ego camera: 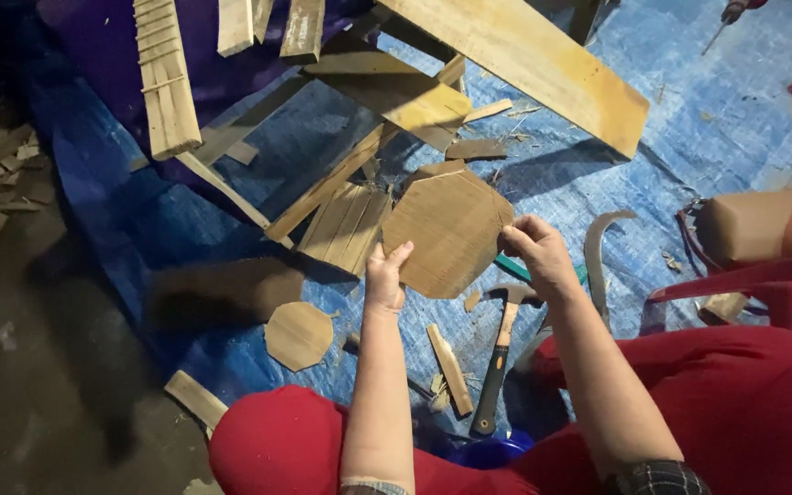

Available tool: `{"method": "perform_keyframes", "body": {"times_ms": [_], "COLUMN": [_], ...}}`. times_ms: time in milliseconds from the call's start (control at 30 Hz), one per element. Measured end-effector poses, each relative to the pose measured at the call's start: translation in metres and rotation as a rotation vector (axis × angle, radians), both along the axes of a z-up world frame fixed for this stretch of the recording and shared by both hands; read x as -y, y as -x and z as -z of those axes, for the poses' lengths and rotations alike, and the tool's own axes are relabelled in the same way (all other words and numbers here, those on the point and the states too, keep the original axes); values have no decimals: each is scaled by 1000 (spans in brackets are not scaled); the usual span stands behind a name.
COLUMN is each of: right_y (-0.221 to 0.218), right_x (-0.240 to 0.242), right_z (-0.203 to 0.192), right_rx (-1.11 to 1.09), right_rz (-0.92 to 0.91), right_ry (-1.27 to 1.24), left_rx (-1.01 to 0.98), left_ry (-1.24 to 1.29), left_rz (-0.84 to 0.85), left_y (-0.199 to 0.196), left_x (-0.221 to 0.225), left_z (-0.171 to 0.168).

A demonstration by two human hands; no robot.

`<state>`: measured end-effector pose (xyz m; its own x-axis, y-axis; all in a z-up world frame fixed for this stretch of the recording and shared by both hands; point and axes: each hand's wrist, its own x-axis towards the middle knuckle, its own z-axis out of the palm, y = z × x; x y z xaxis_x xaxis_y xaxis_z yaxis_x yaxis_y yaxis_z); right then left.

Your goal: The person is sitting on the floor and using a hammer to strike a small octagonal piece of wood placed on top of other wooden scraps.

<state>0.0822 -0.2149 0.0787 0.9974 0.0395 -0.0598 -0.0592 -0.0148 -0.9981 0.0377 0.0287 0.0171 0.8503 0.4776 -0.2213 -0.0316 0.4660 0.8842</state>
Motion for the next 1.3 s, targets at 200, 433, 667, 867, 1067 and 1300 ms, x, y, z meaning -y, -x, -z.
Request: {"method": "perform_keyframes", "body": {"times_ms": [200,433,667,867,1067,1300], "right_y": [-1,2,6,11,9,13], "right_x": [11,21,17,12,2,0], "right_z": [0,4,1,-10,6,-11], "right_rx": [-30,-24,-56,-18,-4,-46], "right_rz": [-197,-338,-371,-375,-268,-297], "right_ry": [-201,-301,-363,-311,-355,-421], "left_rx": [-30,-69,-98,-137,-136,-133], "left_ry": [102,165,209,254,241,208], "left_rz": [68,156,194,207,167,142], "left_y": [7,5,0,-1,1,3], "left_x": [-15,-23,-30,-30,-27,-28], "left_z": [-24,-7,19,25,3,-3]}}
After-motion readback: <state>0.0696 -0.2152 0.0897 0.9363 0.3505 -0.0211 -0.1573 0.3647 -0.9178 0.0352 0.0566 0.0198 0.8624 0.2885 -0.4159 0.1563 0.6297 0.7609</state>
